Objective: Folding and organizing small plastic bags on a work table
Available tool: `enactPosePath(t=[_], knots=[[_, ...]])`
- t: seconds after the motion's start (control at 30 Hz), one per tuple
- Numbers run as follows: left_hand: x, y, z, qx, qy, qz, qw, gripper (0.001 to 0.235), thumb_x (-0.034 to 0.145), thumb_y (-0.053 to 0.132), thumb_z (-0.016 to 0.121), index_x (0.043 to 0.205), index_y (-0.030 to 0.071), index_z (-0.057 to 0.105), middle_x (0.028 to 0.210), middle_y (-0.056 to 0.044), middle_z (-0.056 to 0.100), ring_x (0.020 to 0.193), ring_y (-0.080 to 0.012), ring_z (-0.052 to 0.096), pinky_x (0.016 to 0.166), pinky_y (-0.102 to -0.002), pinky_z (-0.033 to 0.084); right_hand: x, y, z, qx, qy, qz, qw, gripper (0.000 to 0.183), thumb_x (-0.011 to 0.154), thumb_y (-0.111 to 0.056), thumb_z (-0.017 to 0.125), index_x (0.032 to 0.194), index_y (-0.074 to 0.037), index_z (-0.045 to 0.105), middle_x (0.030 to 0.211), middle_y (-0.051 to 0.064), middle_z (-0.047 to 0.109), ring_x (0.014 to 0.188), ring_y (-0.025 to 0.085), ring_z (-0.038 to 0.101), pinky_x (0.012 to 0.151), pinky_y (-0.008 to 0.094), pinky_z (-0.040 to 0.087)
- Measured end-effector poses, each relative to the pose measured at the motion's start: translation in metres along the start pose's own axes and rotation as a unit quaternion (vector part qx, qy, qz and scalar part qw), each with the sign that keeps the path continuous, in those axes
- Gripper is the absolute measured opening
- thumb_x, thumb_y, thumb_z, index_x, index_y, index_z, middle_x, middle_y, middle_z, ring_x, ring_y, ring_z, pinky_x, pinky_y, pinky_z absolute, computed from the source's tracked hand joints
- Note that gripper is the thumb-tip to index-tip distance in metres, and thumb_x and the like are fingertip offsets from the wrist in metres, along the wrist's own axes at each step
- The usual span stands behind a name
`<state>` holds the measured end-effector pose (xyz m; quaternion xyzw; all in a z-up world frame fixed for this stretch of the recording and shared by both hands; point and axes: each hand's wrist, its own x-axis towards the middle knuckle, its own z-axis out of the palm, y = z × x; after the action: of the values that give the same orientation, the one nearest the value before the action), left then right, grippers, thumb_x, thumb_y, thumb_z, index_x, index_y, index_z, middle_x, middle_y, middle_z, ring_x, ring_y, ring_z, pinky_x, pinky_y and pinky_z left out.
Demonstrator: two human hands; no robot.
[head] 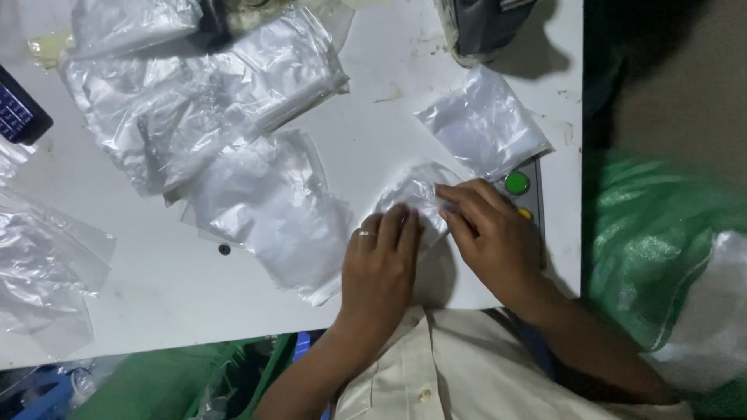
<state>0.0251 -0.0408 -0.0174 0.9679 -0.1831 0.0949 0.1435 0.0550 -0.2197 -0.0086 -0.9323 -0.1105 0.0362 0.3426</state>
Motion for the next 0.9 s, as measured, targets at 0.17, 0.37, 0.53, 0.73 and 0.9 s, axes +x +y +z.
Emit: enactPosePath(t=[0.17, 0.37, 0.53, 0.73, 0.9], knots=[[0.028, -0.023, 0.001, 0.012, 0.033, -0.013, 0.999, 0.039, 0.097, 0.023, 0.072, 0.132, 0.007, 0.066, 0.120, -0.014, 0.067, 0.095, -0.0316, 0.065, 0.074, -0.042, 0.051, -0.010, -0.011, 0.002, -0.043, 0.084, -0.116, 0.989, 0.037, 0.099, -0.004, 0.068, 0.136, -0.004, 0.063, 0.137, 0.012, 0.059, 0.124, 0.033, 0.063, 0.093, 0.041, 0.059], [0.026, -0.036, 0.008, -0.089, -0.042, -0.104, 0.990, 0.037, 0.094, 0.033, 0.073, 0.124, 0.014, 0.061, 0.118, -0.009, 0.058, 0.103, -0.0341, 0.051, 0.088, -0.048, 0.041, -0.048, 0.028, 0.028, -0.257, -0.174, -0.284, 0.907, 0.055, 0.102, -0.052, 0.049, 0.135, -0.011, 0.062, 0.153, 0.012, 0.053, 0.150, 0.037, 0.036, 0.124, 0.054, 0.025], [0.031, -0.039, 0.006, -0.185, -0.058, -0.122, 0.973, 0.018, 0.092, 0.024, 0.073, 0.101, 0.013, 0.062, 0.115, -0.011, 0.056, 0.105, -0.0369, 0.049, 0.090, -0.048, 0.037, -0.035, 0.016, 0.013, -0.233, -0.140, -0.311, 0.911, 0.053, 0.100, -0.046, 0.061, 0.141, -0.011, 0.061, 0.157, 0.011, 0.049, 0.151, 0.032, 0.036, 0.125, 0.053, 0.026], [0.005, -0.033, -0.011, -0.164, -0.035, 0.049, 0.985, 0.002, 0.101, 0.015, 0.059, 0.102, 0.016, 0.059, 0.118, -0.003, 0.065, 0.110, -0.0274, 0.058, 0.087, -0.041, 0.035, -0.029, 0.011, -0.002, 0.004, -0.051, -0.140, 0.989, 0.105, 0.089, -0.028, 0.085, 0.164, -0.007, 0.015, 0.140, 0.006, 0.067, 0.128, 0.025, 0.045, 0.110, 0.037, 0.040], [-0.015, -0.041, -0.017, -0.089, -0.087, 0.003, 0.992, 0.014, 0.105, 0.031, 0.061, 0.105, 0.017, 0.061, 0.094, -0.001, 0.059, 0.089, -0.0251, 0.055, 0.087, -0.040, 0.037, -0.026, 0.015, 0.008, -0.042, -0.088, -0.134, 0.986, 0.079, 0.093, -0.031, 0.080, 0.156, -0.010, 0.036, 0.129, 0.002, 0.066, 0.118, 0.025, 0.049, 0.105, 0.038, 0.038]])
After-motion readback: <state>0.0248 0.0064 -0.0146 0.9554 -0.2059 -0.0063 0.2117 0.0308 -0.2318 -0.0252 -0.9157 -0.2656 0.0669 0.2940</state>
